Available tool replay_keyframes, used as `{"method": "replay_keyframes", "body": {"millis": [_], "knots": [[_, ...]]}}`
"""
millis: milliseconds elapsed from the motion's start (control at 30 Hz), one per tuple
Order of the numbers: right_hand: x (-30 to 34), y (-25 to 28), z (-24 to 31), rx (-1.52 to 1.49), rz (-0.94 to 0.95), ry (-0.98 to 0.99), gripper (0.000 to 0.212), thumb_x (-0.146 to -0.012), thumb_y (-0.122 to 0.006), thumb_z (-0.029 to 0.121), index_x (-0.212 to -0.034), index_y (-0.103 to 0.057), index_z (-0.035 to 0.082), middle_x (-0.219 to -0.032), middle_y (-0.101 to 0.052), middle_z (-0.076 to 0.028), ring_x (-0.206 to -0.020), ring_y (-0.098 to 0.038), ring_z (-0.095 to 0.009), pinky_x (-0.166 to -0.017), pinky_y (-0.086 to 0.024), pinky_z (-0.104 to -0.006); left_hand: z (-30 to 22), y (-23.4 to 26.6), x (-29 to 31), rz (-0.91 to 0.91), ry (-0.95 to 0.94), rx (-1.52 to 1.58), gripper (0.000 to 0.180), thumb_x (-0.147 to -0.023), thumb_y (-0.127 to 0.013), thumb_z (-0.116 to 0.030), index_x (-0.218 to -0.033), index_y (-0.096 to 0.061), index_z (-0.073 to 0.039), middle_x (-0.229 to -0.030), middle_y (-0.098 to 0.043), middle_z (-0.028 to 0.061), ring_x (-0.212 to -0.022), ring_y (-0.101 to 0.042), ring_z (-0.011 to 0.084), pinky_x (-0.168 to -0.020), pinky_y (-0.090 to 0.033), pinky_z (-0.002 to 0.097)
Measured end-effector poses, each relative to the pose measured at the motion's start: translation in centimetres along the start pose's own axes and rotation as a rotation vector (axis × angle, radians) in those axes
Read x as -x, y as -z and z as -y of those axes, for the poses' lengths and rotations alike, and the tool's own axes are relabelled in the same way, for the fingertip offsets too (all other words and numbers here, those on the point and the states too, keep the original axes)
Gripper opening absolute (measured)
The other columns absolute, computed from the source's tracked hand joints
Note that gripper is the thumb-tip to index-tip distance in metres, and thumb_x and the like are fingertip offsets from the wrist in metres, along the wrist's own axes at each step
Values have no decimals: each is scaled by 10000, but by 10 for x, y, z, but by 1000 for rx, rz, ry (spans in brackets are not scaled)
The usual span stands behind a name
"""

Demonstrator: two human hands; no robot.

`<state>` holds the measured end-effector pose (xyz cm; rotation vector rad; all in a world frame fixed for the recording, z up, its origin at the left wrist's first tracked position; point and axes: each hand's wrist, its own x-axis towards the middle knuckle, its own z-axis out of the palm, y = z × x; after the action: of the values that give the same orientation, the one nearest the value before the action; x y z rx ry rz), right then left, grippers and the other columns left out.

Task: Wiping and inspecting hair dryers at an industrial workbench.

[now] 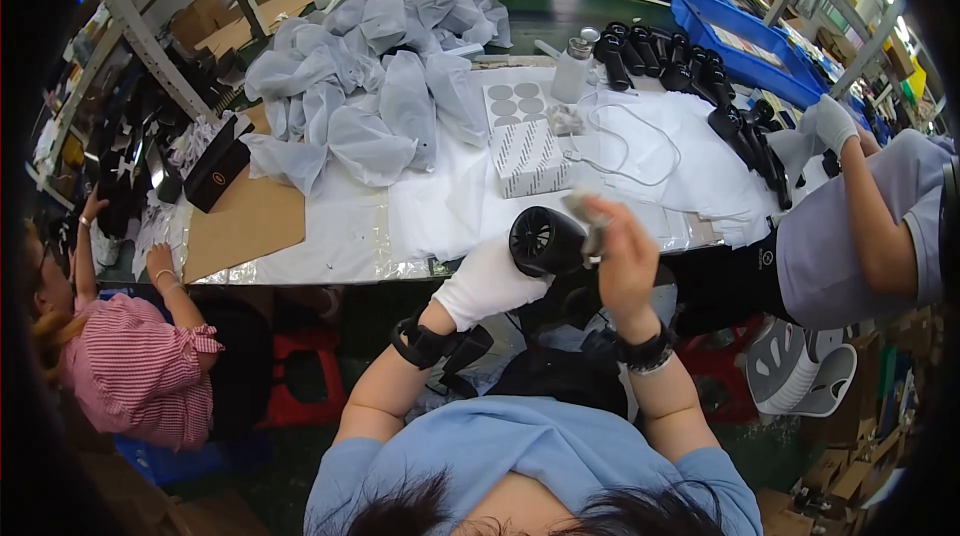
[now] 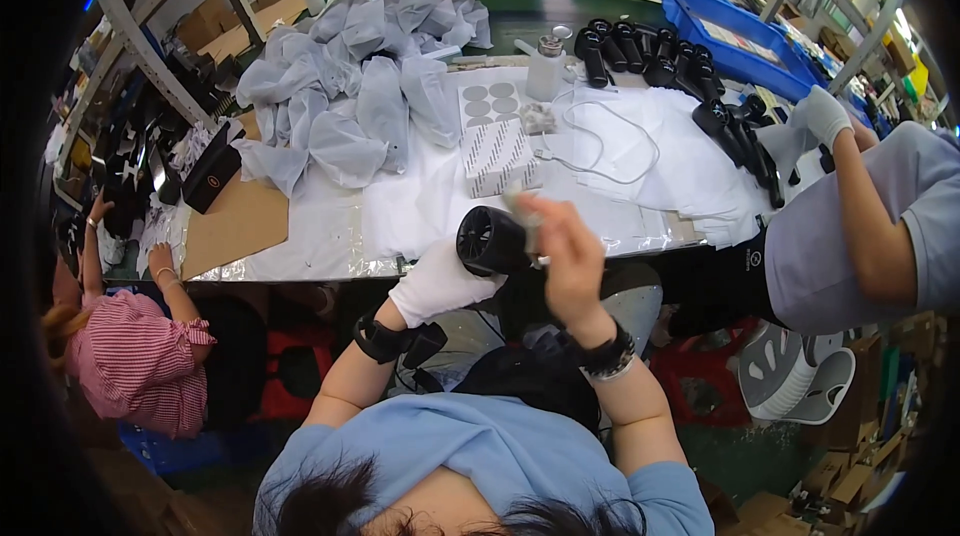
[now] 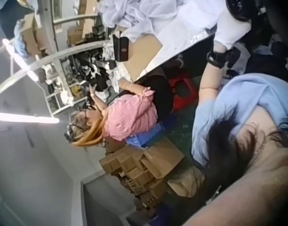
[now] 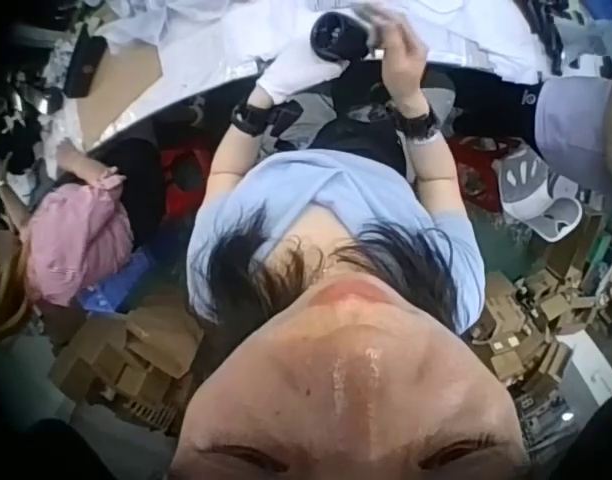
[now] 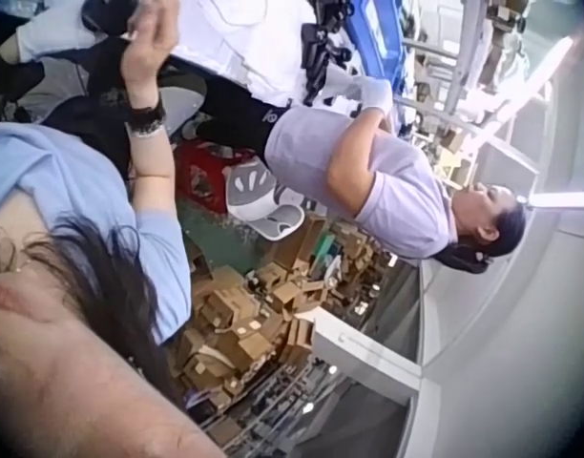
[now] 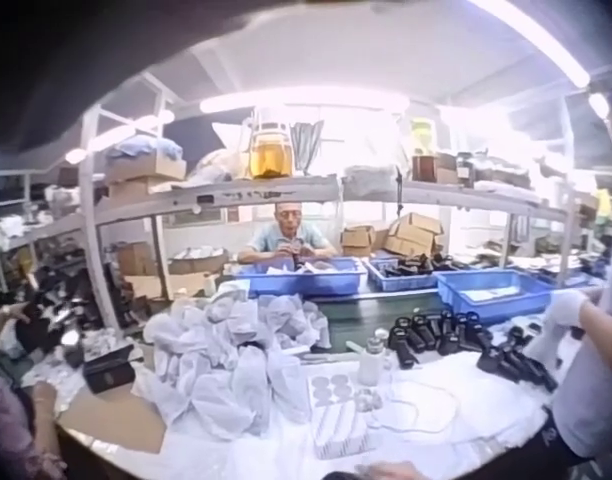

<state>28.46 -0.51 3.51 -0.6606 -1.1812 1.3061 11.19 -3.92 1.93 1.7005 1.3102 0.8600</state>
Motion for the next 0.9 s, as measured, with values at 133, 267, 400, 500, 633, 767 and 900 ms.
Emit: {"method": "replay_keyframes", "body": {"millis": [133,267,400,500,633,767,900], "knots": [[14,-16,-7,959,395,725,280,-802,-619,142,-1069,-643,60,-1086,-621,-121,-957,-583,-275,-943,-410,-401,25,-10,-4,-210,-448,-53,301,-765,-633,-176,-1034,-594,-47,-783,-652,105,-754,-638,255,-696,-507,356],[5,-17,-15,1215,427,911,308,-750,-651,111,-1058,-654,103,-1116,-599,-106,-983,-565,-275,-937,-418,-399,30,-13,1,-153,-240,-495,367,-753,-609,-165,-1090,-546,-34,-816,-642,173,-755,-628,361,-663,-512,414],[-13,-18,-12,1112,555,761,295,-775,-637,142,-1065,-652,87,-1194,-574,-116,-1009,-571,-291,-948,-413,-393,10,-11,10,-239,-20,-491,364,-734,-606,-147,-1066,-526,-18,-781,-635,188,-718,-622,378,-624,-504,440],[-26,-13,-9,996,583,600,281,-837,-596,194,-1078,-643,59,-1182,-587,-125,-1042,-574,-281,-944,-422,-370,-2,-9,15,-236,19,-535,350,-720,-621,-149,-1032,-529,-19,-744,-629,186,-687,-619,381,-613,-502,444],[-37,9,-22,384,661,-37,351,-933,-475,283,-1108,-620,16,-1165,-605,-135,-1086,-566,-260,-931,-434,-337,-11,-12,18,-283,-47,-484,328,-700,-633,-143,-988,-532,-22,-709,-624,177,-669,-614,382,-602,-499,444],[-22,23,-40,-120,587,-350,485,-978,-352,369,-1137,-591,-22,-1139,-614,-156,-1069,-575,-200,-929,-441,-320,-7,-14,16,-292,-177,-315,284,-698,-646,-129,-944,-554,-21,-708,-625,168,-646,-621,353,-586,-495,421],[-21,45,-54,-401,585,-574,483,-980,-361,382,-1157,-579,-12,-1137,-605,-162,-1077,-576,-188,-955,-428,-309,-4,-11,12,-139,-174,126,272,-725,-637,-143,-948,-567,-4,-687,-614,130,-575,-607,283,-551,-483,374]]}}
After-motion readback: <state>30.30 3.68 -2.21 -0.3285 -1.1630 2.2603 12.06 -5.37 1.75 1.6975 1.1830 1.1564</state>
